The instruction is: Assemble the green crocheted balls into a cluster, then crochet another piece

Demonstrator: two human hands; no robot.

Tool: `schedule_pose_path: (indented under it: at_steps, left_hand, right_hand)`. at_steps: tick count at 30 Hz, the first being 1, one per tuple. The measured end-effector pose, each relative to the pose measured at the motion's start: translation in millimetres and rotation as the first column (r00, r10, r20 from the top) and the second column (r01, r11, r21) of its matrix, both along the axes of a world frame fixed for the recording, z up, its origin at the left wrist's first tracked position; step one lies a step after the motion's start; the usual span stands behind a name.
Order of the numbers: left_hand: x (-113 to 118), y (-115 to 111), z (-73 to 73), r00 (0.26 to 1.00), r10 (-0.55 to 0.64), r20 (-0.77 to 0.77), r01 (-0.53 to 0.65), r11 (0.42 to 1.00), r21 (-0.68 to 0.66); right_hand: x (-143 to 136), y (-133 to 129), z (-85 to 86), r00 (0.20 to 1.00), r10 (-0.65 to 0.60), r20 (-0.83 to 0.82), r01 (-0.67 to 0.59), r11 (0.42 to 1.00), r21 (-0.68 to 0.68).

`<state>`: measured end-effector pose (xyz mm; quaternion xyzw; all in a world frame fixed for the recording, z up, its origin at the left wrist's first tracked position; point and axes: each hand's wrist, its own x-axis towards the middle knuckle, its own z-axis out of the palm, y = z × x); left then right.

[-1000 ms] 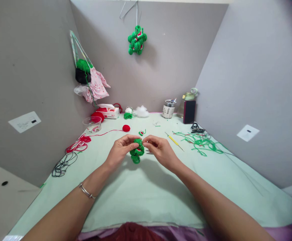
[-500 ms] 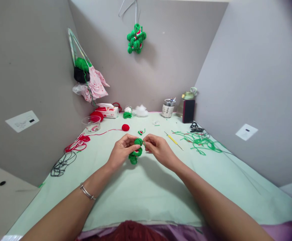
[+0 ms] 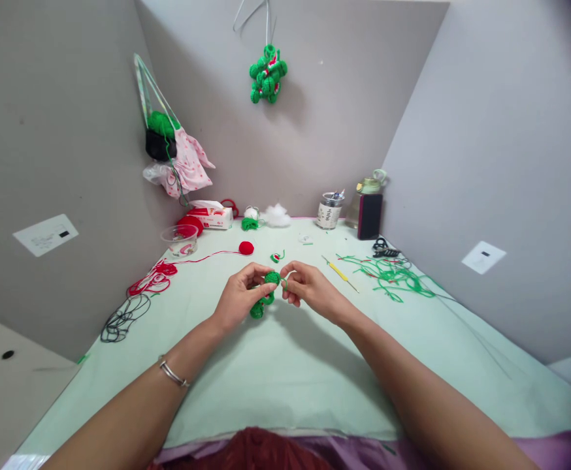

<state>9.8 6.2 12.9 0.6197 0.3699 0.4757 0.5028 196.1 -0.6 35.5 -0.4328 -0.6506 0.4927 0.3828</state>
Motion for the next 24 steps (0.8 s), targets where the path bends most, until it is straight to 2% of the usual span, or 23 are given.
schedule_pose_path:
  at_steps: [5, 7, 11, 13, 17, 19, 22, 24]
  left_hand:
    - [0.8, -1.9, -2.0, 0.997, -0.013, -0.070, 0.017, 0.998, 0.061]
    - [0.9, -2.0, -1.7, 0.997, -0.021, -0.068, 0.025, 0.998, 0.053]
    - [0.4, -1.4, -0.5, 0.993, -0.097, -0.074, 0.095, 0.995, -0.031]
    - [0.0, -1.4, 0.5, 0.984, -0.145, -0.100, 0.140, 0.988, -0.059]
    - [0.3, -2.9, 3.4, 0.971, -0.229, -0.067, 0.221, 0.969, -0.113]
    - [0.9, -4.3, 4.8, 0.963, -0.266, -0.045, 0.256, 0.955, -0.148]
    - [1.8, -6.4, 5.9, 0.941, -0.335, -0.052, 0.317, 0.923, -0.217]
    - [1.9, -7.4, 6.2, 0.928, -0.369, -0.048, 0.346, 0.904, -0.249]
  right_hand:
    - [1.6, -8.7, 13.2, 0.996, 0.034, -0.086, -0.042, 0.995, -0.092]
    - [3.2, -11.3, 18.4, 0.996, 0.051, -0.067, -0.057, 0.994, -0.090]
    - [5.4, -9.3, 19.2, 0.989, -0.097, 0.115, 0.086, 0.992, 0.093]
    - [5.3, -6.8, 16.4, 0.985, -0.129, 0.115, 0.114, 0.985, 0.129]
    - [5.4, -1.2, 11.0, 0.999, -0.044, 0.019, 0.044, 0.999, 0.010]
    - [7.8, 3.8, 8.9, 0.994, -0.093, -0.054, 0.092, 0.996, -0.016]
    - [14.3, 12.1, 6.4, 0.942, -0.243, -0.233, 0.243, 0.970, -0.029]
    - [17.8, 15.0, 5.3, 0.916, -0.237, -0.322, 0.221, 0.971, -0.087]
